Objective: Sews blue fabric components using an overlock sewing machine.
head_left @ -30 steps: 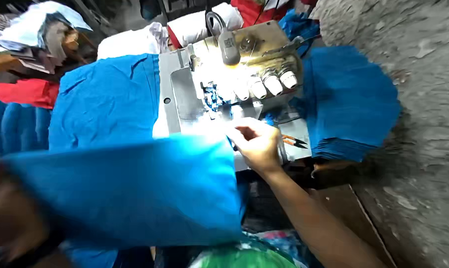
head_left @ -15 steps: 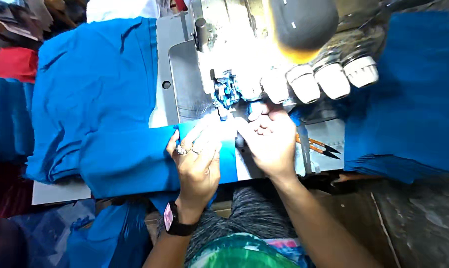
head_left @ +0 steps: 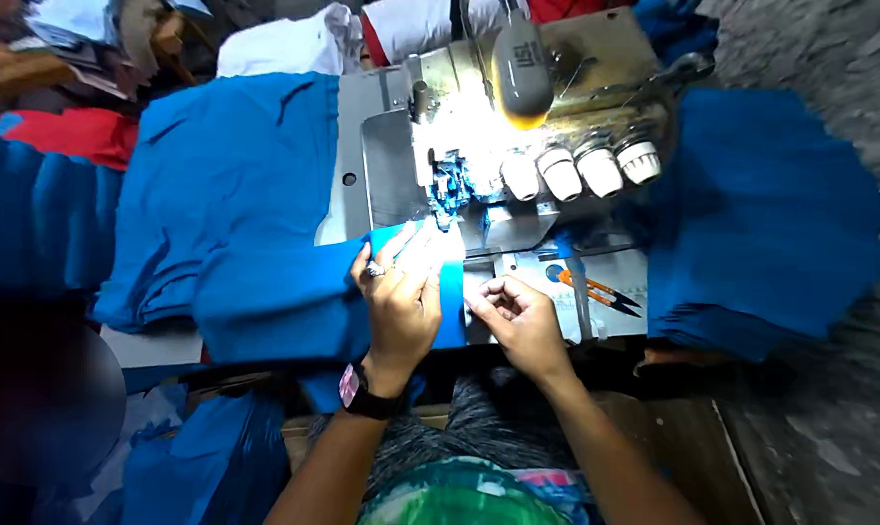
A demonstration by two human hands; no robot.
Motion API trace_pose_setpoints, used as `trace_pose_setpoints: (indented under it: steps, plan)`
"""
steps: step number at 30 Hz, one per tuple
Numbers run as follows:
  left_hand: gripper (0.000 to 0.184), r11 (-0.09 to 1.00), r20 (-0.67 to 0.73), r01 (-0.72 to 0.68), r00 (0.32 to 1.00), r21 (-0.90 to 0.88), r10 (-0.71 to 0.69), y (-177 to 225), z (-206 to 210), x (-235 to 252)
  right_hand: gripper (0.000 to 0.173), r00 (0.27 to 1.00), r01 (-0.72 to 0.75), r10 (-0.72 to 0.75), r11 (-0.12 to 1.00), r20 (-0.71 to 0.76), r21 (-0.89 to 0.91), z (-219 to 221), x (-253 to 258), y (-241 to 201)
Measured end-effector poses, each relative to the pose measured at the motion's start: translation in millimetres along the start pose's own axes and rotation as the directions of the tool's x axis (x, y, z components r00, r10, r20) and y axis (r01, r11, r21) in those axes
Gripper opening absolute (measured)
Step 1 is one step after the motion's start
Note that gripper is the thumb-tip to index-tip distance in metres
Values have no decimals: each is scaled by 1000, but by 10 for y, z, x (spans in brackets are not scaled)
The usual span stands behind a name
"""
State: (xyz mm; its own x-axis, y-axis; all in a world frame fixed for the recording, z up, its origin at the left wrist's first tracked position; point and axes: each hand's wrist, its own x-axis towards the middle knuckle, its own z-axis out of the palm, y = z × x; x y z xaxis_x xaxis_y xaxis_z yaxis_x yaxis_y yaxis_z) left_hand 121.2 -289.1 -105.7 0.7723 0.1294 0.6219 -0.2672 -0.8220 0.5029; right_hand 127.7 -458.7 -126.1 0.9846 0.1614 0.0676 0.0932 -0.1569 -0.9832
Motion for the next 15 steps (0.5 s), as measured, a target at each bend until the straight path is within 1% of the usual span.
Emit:
trace_pose_setpoints:
  steps: [2,3,4,5,6,7,8,9,10,11,12,13,14,15]
  plan:
    - [28,1000,63,-18,998,-13,18,2,-62,-9,28,995,-16,19,999,96,-32,64,-48,-1]
    - [30,999,121,-26,992,-28,29,-9,-178,-27,30,991,-1,6,999,136,-32,115,-112,4]
    - [31,999,147,-22,989,-35,27,-43,-375,-72,30,985,39,-31,998,169,-40,184,-211,24]
    - [32,1000,122,8,992,-22,-5,-120,-657,-188,27,977,80,-72,996,203,-30,272,-365,54]
    - [32,997,54,75,996,8,-75,-249,-991,-387,24,967,109,-100,994,233,-28,359,-551,102]
    - [30,986,-68,167,984,18,-165,-442,-1309,-637,22,960,134,-117,990,256,-50,433,-721,192]
    - [28,956,-223,294,931,-14,-290,-681,-1549,-913,22,952,138,-102,985,287,-107,497,-862,326]
    - [31,890,-355,448,822,-78,-445,-926,-1680,-1176,24,945,117,-45,971,323,-206,563,-959,497]
    - [41,786,-421,594,677,-172,-604,-1135,-1699,-1413,30,929,63,66,941,365,-331,633,-1011,669]
    - [53,672,-388,693,562,-262,-731,-1322,-1629,-1629,36,884,-32,243,883,398,-468,719,-1005,800]
    - [64,569,-271,756,502,-324,-821,-1501,-1513,-1813,45,788,-138,454,789,417,-598,822,-929,854]
    - [69,492,-143,802,473,-340,-869,-1634,-1394,-1939,53,674,-196,601,706,429,-681,916,-821,840]
    - [62,459,-65,825,465,-329,-883,-1690,-1334,-2009,55,618,-239,658,679,430,-694,961,-734,746]
    - [50,466,-40,830,478,-306,-878,-1653,-1398,-2026,51,632,-269,642,708,435,-654,932,-672,587]
